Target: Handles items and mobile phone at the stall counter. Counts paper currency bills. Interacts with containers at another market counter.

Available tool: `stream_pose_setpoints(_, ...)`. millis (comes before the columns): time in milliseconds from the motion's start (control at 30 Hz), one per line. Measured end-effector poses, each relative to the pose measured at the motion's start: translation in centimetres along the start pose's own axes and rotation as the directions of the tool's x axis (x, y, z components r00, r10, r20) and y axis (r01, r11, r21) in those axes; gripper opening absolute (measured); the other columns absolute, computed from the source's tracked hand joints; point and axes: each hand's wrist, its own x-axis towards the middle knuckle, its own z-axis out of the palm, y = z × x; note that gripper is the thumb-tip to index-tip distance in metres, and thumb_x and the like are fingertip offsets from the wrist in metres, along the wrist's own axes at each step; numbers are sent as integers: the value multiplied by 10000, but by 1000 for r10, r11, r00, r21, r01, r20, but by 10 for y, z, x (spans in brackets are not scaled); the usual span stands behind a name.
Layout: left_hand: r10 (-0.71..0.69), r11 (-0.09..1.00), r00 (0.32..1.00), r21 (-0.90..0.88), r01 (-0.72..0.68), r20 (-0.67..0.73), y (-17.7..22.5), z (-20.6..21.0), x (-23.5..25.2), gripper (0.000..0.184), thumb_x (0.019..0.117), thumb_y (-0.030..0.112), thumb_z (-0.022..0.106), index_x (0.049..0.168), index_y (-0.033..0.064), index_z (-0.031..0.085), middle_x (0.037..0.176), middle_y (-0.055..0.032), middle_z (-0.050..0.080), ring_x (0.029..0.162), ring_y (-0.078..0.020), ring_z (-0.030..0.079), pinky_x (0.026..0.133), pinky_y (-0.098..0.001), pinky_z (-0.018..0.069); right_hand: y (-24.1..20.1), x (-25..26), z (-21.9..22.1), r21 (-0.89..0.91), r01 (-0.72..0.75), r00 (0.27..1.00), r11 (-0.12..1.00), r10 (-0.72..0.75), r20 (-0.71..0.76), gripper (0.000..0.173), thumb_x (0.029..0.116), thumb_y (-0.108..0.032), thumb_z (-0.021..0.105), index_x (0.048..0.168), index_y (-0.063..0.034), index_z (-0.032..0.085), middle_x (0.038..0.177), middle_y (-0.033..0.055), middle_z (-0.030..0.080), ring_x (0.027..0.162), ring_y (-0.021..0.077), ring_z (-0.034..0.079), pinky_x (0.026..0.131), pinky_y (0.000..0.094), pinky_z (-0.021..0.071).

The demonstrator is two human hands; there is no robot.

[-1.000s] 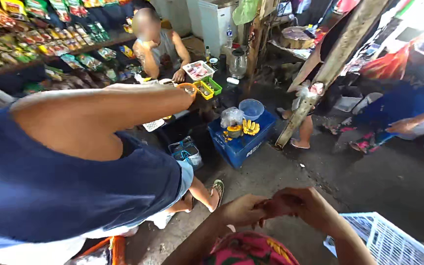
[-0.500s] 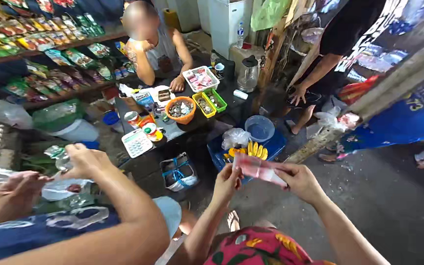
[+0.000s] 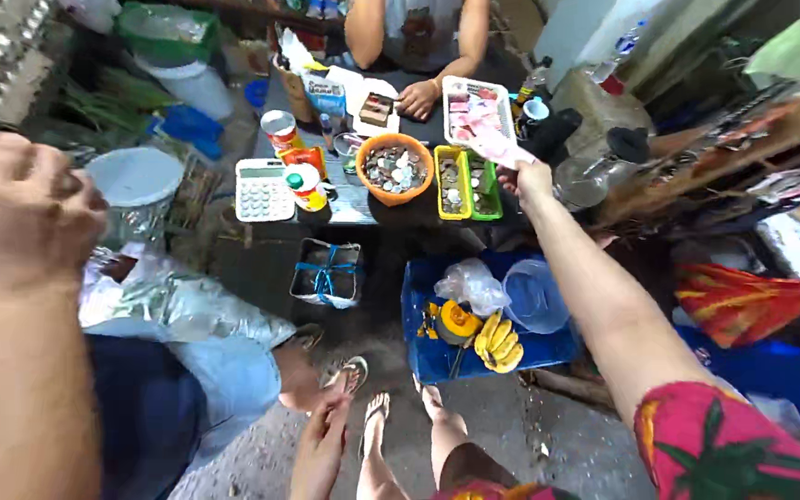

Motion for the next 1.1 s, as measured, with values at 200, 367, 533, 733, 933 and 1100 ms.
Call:
stream_pose_setpoints(200,-187,981,982,-50,185,-29,-35,56,-4,186,1024,99,516,1138,26,643,664,72,588,504,7,503,491,-174,446,13,122,34,239,-113,994,964,108,34,527,1142,-391,262,1504,-22,367,1239,167,650,858,201,683,743,332,568)
stream_pose_setpoints(367,-166,986,986,-27,167,32,-23,93,0,205,1008,109,528,1154,42,656,634,66,568,505,-15,514,497,-196,455,55,139,33,-572,45,992,819,29,120,397,1026,-242,547,1297,33,638,1254,231,672,1138,347,665,966,554,524)
stream_pose_setpoints(533,-160,987,986,38,158,47,-18,103,8,220,1000,126,535,1162,54,665,671,50,601,532,-34,549,528,-220,489,82,126,44,-907,227,969,356,12,247,371,1010,-321,597,1211,-32,715,1243,258,681,1206,461,626,981,689,468)
stream_pose_setpoints(733,-185,981,982,76,180,51,-18,104,12,217,1004,160,538,1159,71,661,665,51,570,547,-49,546,547,-227,487,76,132,61,-926,236,965,295,45,260,360,928,-158,672,1217,55,651,1264,287,652,1196,471,625,936,695,489)
stream_pose_setpoints(933,-164,983,984,93,157,68,-15,102,9,230,998,162,544,1167,68,668,678,49,593,547,-38,558,544,-211,492,57,123,43,-880,189,979,435,-18,202,327,962,-122,612,1273,-39,667,1283,256,659,1227,448,618,980,671,483)
stream_pose_setpoints(1100,-137,987,989,98,131,57,-13,104,15,229,1000,161,536,1165,69,666,662,55,580,540,-37,547,538,-210,482,61,115,37,-276,73,987,958,-29,159,302,1056,-135,472,1242,25,648,1107,159,704,939,216,716,852,376,598)
